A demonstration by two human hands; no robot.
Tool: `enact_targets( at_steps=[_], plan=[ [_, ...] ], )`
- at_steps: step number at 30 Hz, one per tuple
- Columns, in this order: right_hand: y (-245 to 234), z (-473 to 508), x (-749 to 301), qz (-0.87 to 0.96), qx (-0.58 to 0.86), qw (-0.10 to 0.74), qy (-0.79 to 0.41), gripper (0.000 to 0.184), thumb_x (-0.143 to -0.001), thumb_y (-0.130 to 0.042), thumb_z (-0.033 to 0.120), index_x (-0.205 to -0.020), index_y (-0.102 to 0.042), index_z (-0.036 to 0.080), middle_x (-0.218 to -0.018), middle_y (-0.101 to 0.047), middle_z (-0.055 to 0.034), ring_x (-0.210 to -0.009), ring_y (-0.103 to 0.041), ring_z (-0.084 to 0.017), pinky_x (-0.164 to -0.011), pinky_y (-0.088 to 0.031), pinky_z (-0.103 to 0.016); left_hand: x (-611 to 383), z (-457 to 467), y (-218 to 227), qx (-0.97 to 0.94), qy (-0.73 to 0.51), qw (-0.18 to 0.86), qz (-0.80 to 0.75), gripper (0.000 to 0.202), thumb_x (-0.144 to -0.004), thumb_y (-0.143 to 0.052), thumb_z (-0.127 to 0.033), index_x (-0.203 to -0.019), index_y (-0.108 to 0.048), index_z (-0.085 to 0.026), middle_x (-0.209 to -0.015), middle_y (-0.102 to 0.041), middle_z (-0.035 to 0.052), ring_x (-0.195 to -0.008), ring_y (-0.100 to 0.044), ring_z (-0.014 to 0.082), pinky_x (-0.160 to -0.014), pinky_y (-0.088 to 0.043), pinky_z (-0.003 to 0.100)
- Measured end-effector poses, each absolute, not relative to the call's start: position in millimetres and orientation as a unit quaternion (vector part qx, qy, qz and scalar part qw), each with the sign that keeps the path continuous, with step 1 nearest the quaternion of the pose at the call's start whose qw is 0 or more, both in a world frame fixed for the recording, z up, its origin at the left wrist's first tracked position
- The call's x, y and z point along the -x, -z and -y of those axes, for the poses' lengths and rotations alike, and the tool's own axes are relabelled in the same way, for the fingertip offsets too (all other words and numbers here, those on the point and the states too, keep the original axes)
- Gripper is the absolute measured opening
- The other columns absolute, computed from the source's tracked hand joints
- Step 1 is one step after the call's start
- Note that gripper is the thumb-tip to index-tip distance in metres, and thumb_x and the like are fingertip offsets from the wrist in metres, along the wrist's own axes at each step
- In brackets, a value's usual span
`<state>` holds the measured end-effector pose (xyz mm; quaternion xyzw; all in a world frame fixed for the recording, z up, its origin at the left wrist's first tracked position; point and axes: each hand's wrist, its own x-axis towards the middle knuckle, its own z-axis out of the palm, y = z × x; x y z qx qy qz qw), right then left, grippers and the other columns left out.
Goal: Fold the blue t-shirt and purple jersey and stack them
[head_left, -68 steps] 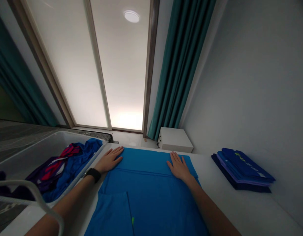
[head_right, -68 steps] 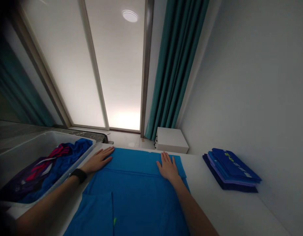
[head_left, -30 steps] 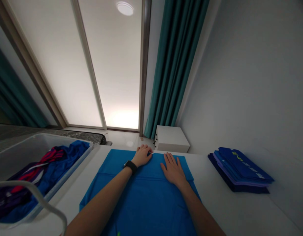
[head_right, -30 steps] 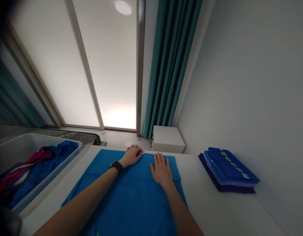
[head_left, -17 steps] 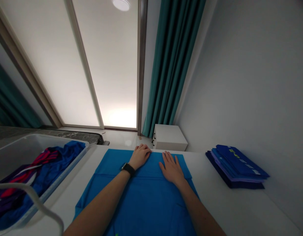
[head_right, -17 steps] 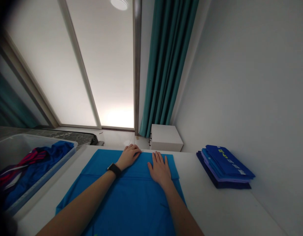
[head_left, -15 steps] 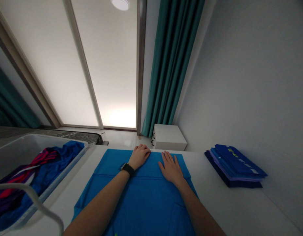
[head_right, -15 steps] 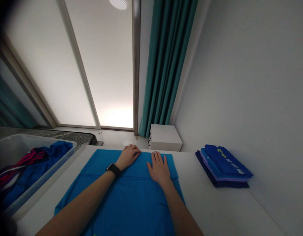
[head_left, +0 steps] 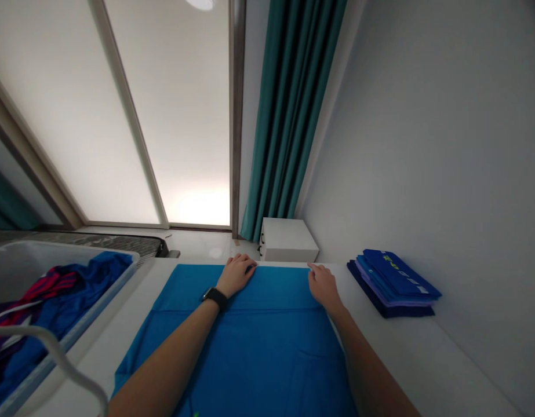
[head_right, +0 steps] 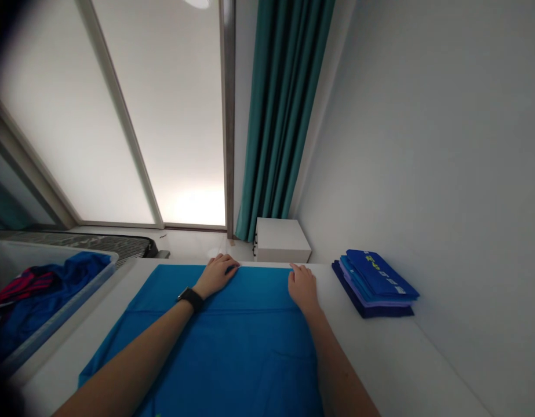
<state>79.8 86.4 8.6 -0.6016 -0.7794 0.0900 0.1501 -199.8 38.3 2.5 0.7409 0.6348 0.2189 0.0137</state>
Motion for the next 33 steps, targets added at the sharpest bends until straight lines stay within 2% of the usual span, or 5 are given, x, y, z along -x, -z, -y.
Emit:
enact_targets(
  at_steps=[5, 8, 12, 15, 33],
  plan=[
    [-2, -76, -121, 0.773, 0.600, 0.159, -0.134, 0.046, -0.091, -0.032, 0.022, -0.127, -0.060, 0.015, -0.122, -0.066, -0.0087, -0.111, -0.060, -0.019, -0.096, -0.041, -0.028, 200, -38, -3, -0.736, -0.216, 0.026, -0.641, 0.027, -0.095, -0.043, -0.029, -0.105, -0.068, -0.024, -0.106, -0.064, 0.0062, -0.103, -0.053, 0.0248, -0.089, -0.040, 0.040],
    [1, -66, -134, 0.764, 0.602, 0.164, -0.162, 0.043, -0.090, -0.035, 0.022, -0.122, -0.062, 0.016, -0.121, -0.067, -0.0089, -0.110, -0.061, -0.019, -0.092, -0.042, -0.028, 200, -38, -4, -0.736, -0.219, 0.032, -0.640, 0.028, -0.094, -0.042, -0.030, -0.105, -0.068, -0.024, -0.106, -0.064, 0.0064, -0.104, -0.053, 0.0249, -0.091, -0.040, 0.040],
    [-3, -52, -134, 0.747, 0.637, 0.125, -0.146, 0.032, -0.092, -0.038, 0.028, -0.095, -0.068, 0.019, -0.094, -0.073, -0.0075, -0.085, -0.065, -0.020, -0.072, -0.041, -0.027, 201, -38, -4, -0.738, -0.228, 0.030, -0.634, 0.029, -0.093, -0.042, -0.030, -0.104, -0.068, -0.024, -0.105, -0.065, 0.0064, -0.103, -0.054, 0.0255, -0.090, -0.041, 0.042],
    [-7, -44, -127, 0.743, 0.653, 0.089, -0.116, 0.035, -0.095, -0.038, 0.037, -0.080, -0.065, 0.021, -0.078, -0.071, -0.0055, -0.073, -0.063, -0.019, -0.063, -0.035, -0.026, 202, -39, -4, -0.740, -0.228, 0.035, -0.632, 0.029, -0.093, -0.042, -0.030, -0.104, -0.068, -0.024, -0.105, -0.065, 0.0064, -0.103, -0.054, 0.0256, -0.090, -0.041, 0.042],
    [0, -49, -133, 0.760, 0.631, 0.076, -0.133, 0.032, -0.095, -0.044, 0.034, -0.075, -0.063, 0.018, -0.078, -0.070, -0.0059, -0.073, -0.062, -0.017, -0.062, -0.033, -0.025, 203, -40, -4, -0.740, -0.228, 0.034, -0.632, 0.029, -0.093, -0.042, -0.028, -0.103, -0.068, -0.022, -0.105, -0.065, 0.0064, -0.103, -0.054, 0.0257, -0.090, -0.041, 0.042]
  ],
)
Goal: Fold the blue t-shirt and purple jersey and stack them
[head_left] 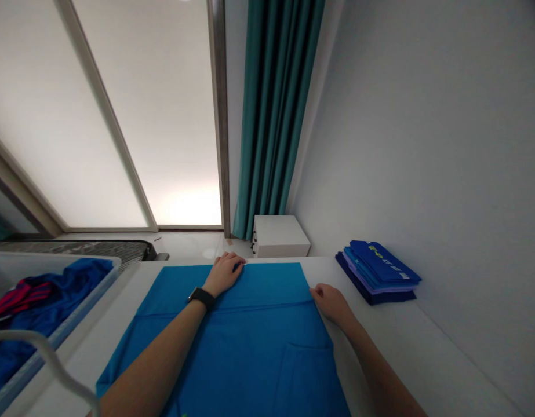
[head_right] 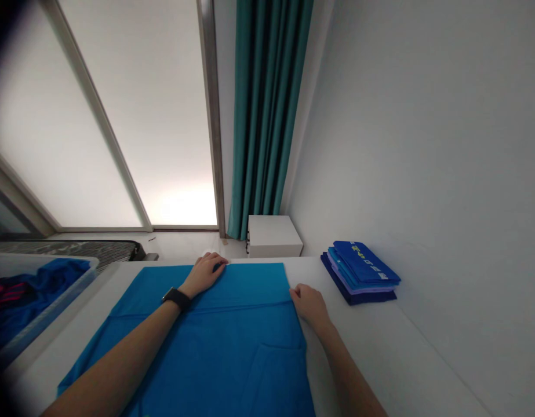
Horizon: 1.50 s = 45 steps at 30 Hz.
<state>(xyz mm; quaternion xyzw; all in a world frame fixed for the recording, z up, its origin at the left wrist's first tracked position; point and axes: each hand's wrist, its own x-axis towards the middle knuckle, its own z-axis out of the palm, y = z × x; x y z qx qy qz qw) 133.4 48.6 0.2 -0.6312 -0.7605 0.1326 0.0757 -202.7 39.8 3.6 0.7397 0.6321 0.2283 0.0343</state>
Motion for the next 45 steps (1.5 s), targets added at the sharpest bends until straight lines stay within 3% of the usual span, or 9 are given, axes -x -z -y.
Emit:
enact_targets(
  at_steps=[7, 10, 15, 20, 25, 33, 45],
  plan=[
    [-6, -44, -130, 0.763, 0.631, 0.069, -0.124, 0.022, -0.093, -0.046, 0.032, -0.083, -0.062, 0.020, -0.077, -0.068, -0.0027, -0.072, -0.061, -0.017, -0.062, -0.032, -0.025, 197, -37, -8, -0.755, -0.204, -0.005, -0.624, 0.030, -0.095, -0.040, -0.029, -0.108, -0.066, -0.021, -0.107, -0.065, 0.0079, -0.103, -0.056, 0.0253, -0.091, -0.042, 0.041],
    [-7, -42, -128, 0.768, 0.622, 0.101, -0.112, 0.019, -0.093, -0.043, 0.029, -0.092, -0.060, 0.021, -0.076, -0.066, -0.0017, -0.070, -0.060, -0.016, -0.061, -0.034, -0.025, 189, -35, -13, -0.782, -0.193, -0.004, -0.593, 0.035, -0.096, -0.041, -0.032, -0.123, -0.060, -0.022, -0.122, -0.062, 0.0088, -0.114, -0.053, 0.0257, -0.099, -0.039, 0.043],
    [-9, -37, -120, 0.811, 0.561, 0.166, -0.019, 0.030, -0.092, -0.036, 0.023, -0.106, -0.062, 0.017, -0.105, -0.065, -0.0111, -0.098, -0.057, -0.022, -0.085, -0.040, -0.031, 171, -29, -10, -0.849, -0.162, 0.033, -0.503, 0.048, -0.098, -0.040, -0.043, -0.143, -0.042, -0.026, -0.149, -0.043, 0.0068, -0.138, -0.037, 0.0233, -0.114, -0.026, 0.043],
    [-15, -34, -97, 0.862, 0.492, 0.117, 0.015, 0.045, -0.095, -0.030, 0.026, -0.132, -0.054, 0.014, -0.136, -0.053, -0.0133, -0.127, -0.044, -0.025, -0.108, -0.029, -0.039, 167, -26, 2, -0.854, -0.153, 0.055, -0.494, 0.049, -0.099, -0.039, -0.045, -0.144, -0.041, -0.028, -0.153, -0.038, 0.0061, -0.141, -0.032, 0.0211, -0.118, -0.018, 0.043],
    [-14, -45, -67, 0.881, 0.467, 0.075, -0.003, 0.056, -0.098, -0.024, 0.037, -0.147, -0.037, 0.012, -0.153, -0.036, -0.0105, -0.141, -0.029, -0.022, -0.117, -0.015, -0.040, 169, -27, 7, -0.854, -0.160, 0.044, -0.493, 0.048, -0.098, -0.040, -0.045, -0.144, -0.042, -0.029, -0.153, -0.038, 0.0060, -0.141, -0.032, 0.0202, -0.117, -0.019, 0.043],
    [4, -67, -71, 0.859, 0.509, 0.008, -0.057, 0.069, -0.097, -0.019, 0.056, -0.153, -0.021, 0.015, -0.160, -0.016, -0.0063, -0.147, -0.012, -0.021, -0.118, -0.006, -0.044, 169, -27, 10, -0.858, -0.160, 0.026, -0.487, 0.050, -0.099, -0.035, -0.047, -0.145, -0.041, -0.026, -0.152, -0.039, 0.0073, -0.141, -0.034, 0.0215, -0.116, -0.020, 0.043],
    [13, -67, -74, 0.858, 0.511, 0.023, -0.044, 0.072, -0.095, -0.021, 0.058, -0.153, -0.020, 0.015, -0.160, -0.015, -0.0056, -0.147, -0.009, -0.021, -0.119, -0.005, -0.045, 169, -26, 11, -0.855, -0.150, 0.029, -0.496, 0.050, -0.100, -0.030, -0.048, -0.146, -0.037, -0.028, -0.154, -0.035, 0.0050, -0.142, -0.031, 0.0195, -0.118, -0.017, 0.042]
  ],
)
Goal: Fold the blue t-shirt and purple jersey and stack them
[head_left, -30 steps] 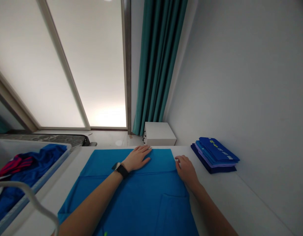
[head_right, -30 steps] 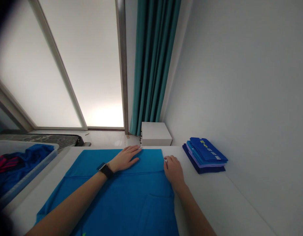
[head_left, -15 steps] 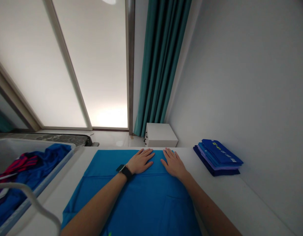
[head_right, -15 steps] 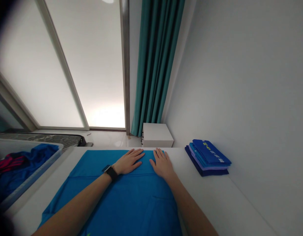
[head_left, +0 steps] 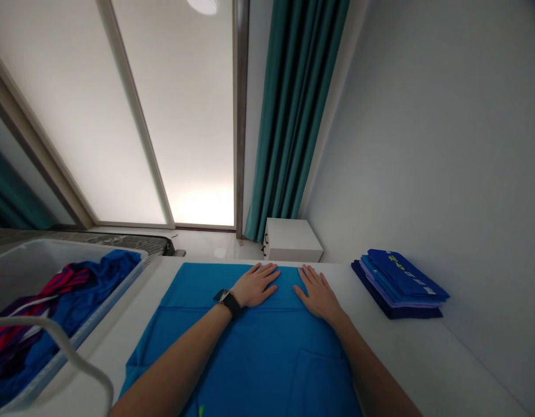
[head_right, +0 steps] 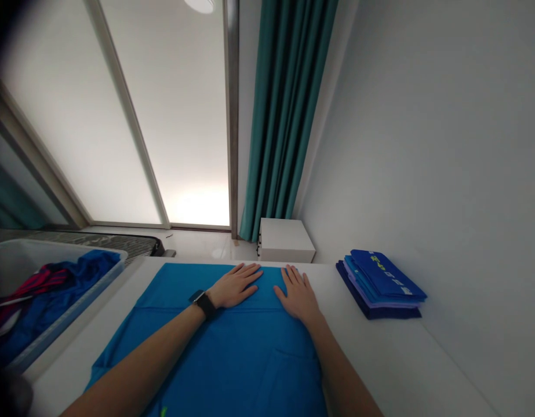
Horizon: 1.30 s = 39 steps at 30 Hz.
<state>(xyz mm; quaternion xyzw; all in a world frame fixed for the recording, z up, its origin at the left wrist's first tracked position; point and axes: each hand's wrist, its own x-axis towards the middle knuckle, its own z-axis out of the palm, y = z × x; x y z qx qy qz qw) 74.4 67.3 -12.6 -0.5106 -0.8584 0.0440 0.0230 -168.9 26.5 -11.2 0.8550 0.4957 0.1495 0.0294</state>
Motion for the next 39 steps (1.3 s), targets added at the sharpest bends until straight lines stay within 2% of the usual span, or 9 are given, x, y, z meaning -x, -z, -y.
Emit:
enact_targets(
  at_steps=[9, 17, 21, 26, 29, 33, 36, 39],
  plan=[
    [15, -70, -76, 0.862, 0.504, 0.014, -0.043, 0.073, -0.095, -0.018, 0.060, -0.153, -0.020, 0.017, -0.160, -0.015, -0.0058, -0.147, -0.009, -0.022, -0.119, -0.005, -0.046, 208, -7, 9, -0.833, -0.099, 0.016, -0.545, 0.059, -0.101, -0.018, -0.053, -0.151, -0.029, -0.024, -0.156, -0.031, 0.0047, -0.144, -0.026, 0.0204, -0.119, -0.011, 0.041],
    [25, -75, -78, 0.861, 0.508, 0.020, -0.029, 0.073, -0.094, -0.018, 0.059, -0.153, -0.021, 0.017, -0.160, -0.018, -0.0063, -0.147, -0.011, -0.023, -0.119, -0.007, -0.047, 302, 45, 0, -0.760, -0.048, 0.005, -0.648, 0.059, -0.101, -0.021, -0.051, -0.151, -0.028, -0.022, -0.156, -0.029, 0.0064, -0.145, -0.025, 0.0224, -0.119, -0.006, 0.045],
    [31, -78, -80, 0.862, 0.506, 0.025, -0.024, 0.072, -0.094, -0.020, 0.059, -0.153, -0.021, 0.018, -0.160, -0.018, -0.0059, -0.147, -0.012, -0.024, -0.118, -0.008, -0.048, 340, 59, -9, -0.715, -0.032, 0.001, -0.698, 0.055, -0.100, -0.026, -0.044, -0.147, -0.037, -0.018, -0.153, -0.036, 0.0100, -0.142, -0.031, 0.0257, -0.117, -0.014, 0.049],
    [39, -83, -82, 0.860, 0.508, 0.027, -0.031, 0.069, -0.095, -0.021, 0.056, -0.153, -0.023, 0.019, -0.160, -0.017, -0.0054, -0.147, -0.013, -0.024, -0.118, -0.010, -0.050, 375, 52, -21, -0.688, -0.076, 0.018, -0.721, 0.042, -0.095, -0.035, -0.031, -0.127, -0.060, -0.020, -0.132, -0.059, 0.0116, -0.123, -0.052, 0.0272, -0.104, -0.039, 0.042],
    [38, -98, -86, 0.863, 0.498, 0.049, -0.067, 0.063, -0.095, -0.024, 0.050, -0.150, -0.031, 0.020, -0.157, -0.027, -0.0073, -0.145, -0.020, -0.026, -0.116, -0.017, -0.050, 389, 39, -24, -0.688, -0.089, 0.033, -0.720, 0.040, -0.092, -0.038, -0.028, -0.120, -0.065, -0.021, -0.119, -0.065, 0.0105, -0.113, -0.058, 0.0244, -0.099, -0.043, 0.036],
    [25, -130, -95, 0.861, 0.491, 0.096, -0.094, 0.051, -0.095, -0.026, 0.030, -0.137, -0.050, 0.013, -0.139, -0.051, -0.0151, -0.131, -0.043, -0.025, -0.110, -0.030, -0.041, 398, 24, -26, -0.681, -0.100, 0.060, -0.723, 0.037, -0.089, -0.041, -0.031, -0.109, -0.070, -0.020, -0.112, -0.067, 0.0101, -0.107, -0.061, 0.0246, -0.096, -0.044, 0.034],
    [14, -150, -101, 0.854, 0.501, 0.102, -0.096, 0.045, -0.093, -0.028, 0.023, -0.120, -0.063, 0.011, -0.118, -0.062, -0.0164, -0.115, -0.054, -0.025, -0.103, -0.036, -0.038, 400, 18, -27, -0.685, -0.104, 0.082, -0.717, 0.034, -0.087, -0.044, -0.033, -0.100, -0.072, -0.020, -0.106, -0.067, 0.0100, -0.100, -0.063, 0.0242, -0.090, -0.047, 0.032],
    [8, -160, -102, 0.849, 0.505, 0.105, -0.115, 0.032, -0.088, -0.041, 0.024, -0.100, -0.069, 0.014, -0.105, -0.064, -0.0133, -0.105, -0.056, -0.025, -0.096, -0.039, -0.037, 400, 16, -29, -0.685, -0.111, 0.098, -0.714, 0.031, -0.084, -0.047, -0.033, -0.094, -0.072, -0.019, -0.102, -0.066, 0.0098, -0.093, -0.063, 0.0233, -0.085, -0.048, 0.031]
  ],
)
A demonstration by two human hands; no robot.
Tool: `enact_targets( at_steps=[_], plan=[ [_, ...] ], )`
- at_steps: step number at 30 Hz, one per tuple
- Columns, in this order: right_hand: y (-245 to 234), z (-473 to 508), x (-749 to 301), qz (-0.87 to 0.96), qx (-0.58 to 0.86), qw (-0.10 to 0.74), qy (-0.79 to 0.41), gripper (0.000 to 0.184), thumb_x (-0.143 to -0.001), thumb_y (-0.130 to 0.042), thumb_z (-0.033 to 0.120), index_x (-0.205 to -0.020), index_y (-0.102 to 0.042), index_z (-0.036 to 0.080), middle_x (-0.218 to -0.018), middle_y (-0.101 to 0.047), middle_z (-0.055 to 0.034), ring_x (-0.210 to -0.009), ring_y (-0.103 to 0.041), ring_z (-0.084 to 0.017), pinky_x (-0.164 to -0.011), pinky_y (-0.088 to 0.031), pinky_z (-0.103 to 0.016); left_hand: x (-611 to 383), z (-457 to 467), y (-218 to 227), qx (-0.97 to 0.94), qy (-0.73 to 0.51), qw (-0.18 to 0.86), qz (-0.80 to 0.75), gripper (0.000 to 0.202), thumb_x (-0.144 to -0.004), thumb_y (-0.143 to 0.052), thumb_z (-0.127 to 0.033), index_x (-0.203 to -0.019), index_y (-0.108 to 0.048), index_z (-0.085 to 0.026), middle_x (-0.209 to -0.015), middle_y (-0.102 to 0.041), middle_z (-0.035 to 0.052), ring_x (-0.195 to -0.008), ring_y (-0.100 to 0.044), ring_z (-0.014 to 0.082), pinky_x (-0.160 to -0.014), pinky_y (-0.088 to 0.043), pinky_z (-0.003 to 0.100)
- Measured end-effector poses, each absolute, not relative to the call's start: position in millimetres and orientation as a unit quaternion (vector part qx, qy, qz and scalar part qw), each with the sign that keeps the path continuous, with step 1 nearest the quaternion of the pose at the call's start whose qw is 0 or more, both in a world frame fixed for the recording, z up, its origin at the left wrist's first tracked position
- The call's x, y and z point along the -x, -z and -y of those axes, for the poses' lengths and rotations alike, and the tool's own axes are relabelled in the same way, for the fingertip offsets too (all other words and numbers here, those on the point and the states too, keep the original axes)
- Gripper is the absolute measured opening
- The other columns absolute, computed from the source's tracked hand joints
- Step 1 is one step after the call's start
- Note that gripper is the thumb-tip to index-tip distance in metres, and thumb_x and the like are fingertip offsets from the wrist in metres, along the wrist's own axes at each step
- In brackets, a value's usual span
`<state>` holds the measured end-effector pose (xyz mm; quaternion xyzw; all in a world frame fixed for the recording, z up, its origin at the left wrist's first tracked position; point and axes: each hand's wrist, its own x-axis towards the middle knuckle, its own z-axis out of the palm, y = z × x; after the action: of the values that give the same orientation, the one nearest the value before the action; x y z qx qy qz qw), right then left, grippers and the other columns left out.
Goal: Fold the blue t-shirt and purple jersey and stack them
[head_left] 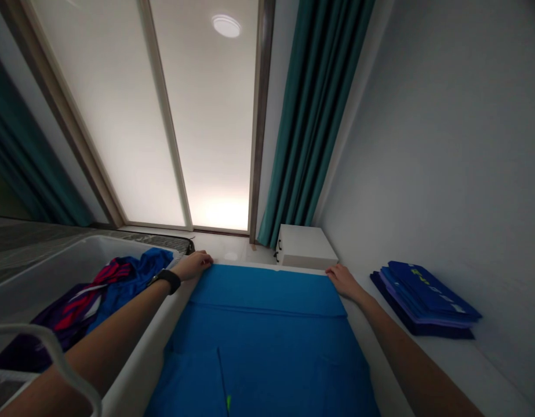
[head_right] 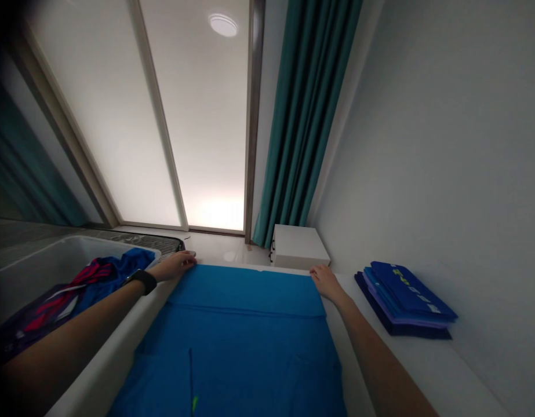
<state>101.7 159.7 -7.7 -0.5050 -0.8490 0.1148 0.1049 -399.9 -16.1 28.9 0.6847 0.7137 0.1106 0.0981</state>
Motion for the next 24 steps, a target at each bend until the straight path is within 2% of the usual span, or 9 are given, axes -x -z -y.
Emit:
enact_targets(
  at_steps=[3, 6, 11, 14, 18, 20, 24],
  plan=[
    [4, -162, -100, 0.842, 0.505, 0.108, -0.152, 0.020, -0.082, -0.050, 0.024, -0.087, -0.068, 0.015, -0.100, -0.063, -0.0114, -0.099, -0.056, -0.024, -0.091, -0.040, -0.034, 398, 17, -31, -0.676, -0.116, 0.114, -0.718, 0.026, -0.080, -0.050, -0.033, -0.088, -0.070, -0.019, -0.098, -0.065, 0.0085, -0.086, -0.063, 0.0220, -0.080, -0.048, 0.030],
    [-1, -161, -98, 0.827, 0.511, 0.110, -0.208, 0.017, -0.082, -0.049, 0.021, -0.083, -0.065, 0.015, -0.092, -0.064, -0.0086, -0.087, -0.058, -0.020, -0.079, -0.043, -0.029, 397, 20, -34, -0.666, -0.123, 0.130, -0.724, 0.023, -0.077, -0.051, -0.034, -0.085, -0.067, -0.019, -0.093, -0.066, 0.0068, -0.082, -0.062, 0.0211, -0.077, -0.048, 0.030],
    [-11, -155, -101, 0.787, 0.518, 0.089, -0.322, 0.025, -0.091, -0.039, 0.026, -0.100, -0.060, 0.014, -0.062, -0.055, 0.0021, -0.054, -0.051, -0.012, -0.053, -0.039, -0.022, 396, 22, -43, -0.648, -0.138, 0.157, -0.732, 0.025, -0.077, -0.050, -0.038, -0.088, -0.064, -0.020, -0.089, -0.069, 0.0057, -0.083, -0.062, 0.0218, -0.076, -0.047, 0.030],
    [-17, -151, -106, 0.770, 0.515, 0.065, -0.372, 0.026, -0.089, -0.044, 0.025, -0.105, -0.059, 0.013, -0.052, -0.047, 0.0072, -0.044, -0.043, -0.010, -0.046, -0.033, -0.020, 396, 22, -48, -0.640, -0.132, 0.191, -0.732, 0.030, -0.073, -0.052, -0.038, -0.092, -0.066, -0.020, -0.087, -0.070, 0.0057, -0.078, -0.064, 0.0216, -0.070, -0.048, 0.028],
    [-24, -152, -108, 0.760, 0.511, 0.021, -0.402, 0.012, -0.082, -0.054, 0.020, -0.076, -0.061, 0.013, -0.045, -0.044, 0.0078, -0.040, -0.037, -0.007, -0.042, -0.030, -0.018, 395, 24, -52, -0.632, -0.107, 0.242, -0.729, 0.024, -0.068, -0.055, -0.036, -0.081, -0.069, -0.020, -0.071, -0.069, 0.0024, -0.066, -0.064, 0.0203, -0.062, -0.048, 0.026],
    [-25, -153, -107, 0.758, 0.512, 0.006, -0.404, 0.016, -0.081, -0.055, 0.017, -0.065, -0.056, 0.015, -0.043, -0.043, 0.0076, -0.039, -0.036, -0.006, -0.041, -0.029, -0.018, 394, 23, -51, -0.625, -0.098, 0.249, -0.734, 0.021, -0.067, -0.056, -0.035, -0.075, -0.068, -0.020, -0.064, -0.066, 0.0015, -0.061, -0.063, 0.0199, -0.059, -0.047, 0.026],
    [-27, -155, -101, 0.755, 0.521, 0.006, -0.397, 0.015, -0.083, -0.051, 0.012, -0.069, -0.056, 0.016, -0.043, -0.042, 0.0087, -0.037, -0.036, -0.007, -0.038, -0.029, -0.018, 395, 19, -47, -0.613, -0.095, 0.223, -0.752, 0.018, -0.068, -0.057, -0.033, -0.074, -0.067, -0.020, -0.061, -0.064, 0.0015, -0.061, -0.063, 0.0204, -0.060, -0.047, 0.027]
  ],
)
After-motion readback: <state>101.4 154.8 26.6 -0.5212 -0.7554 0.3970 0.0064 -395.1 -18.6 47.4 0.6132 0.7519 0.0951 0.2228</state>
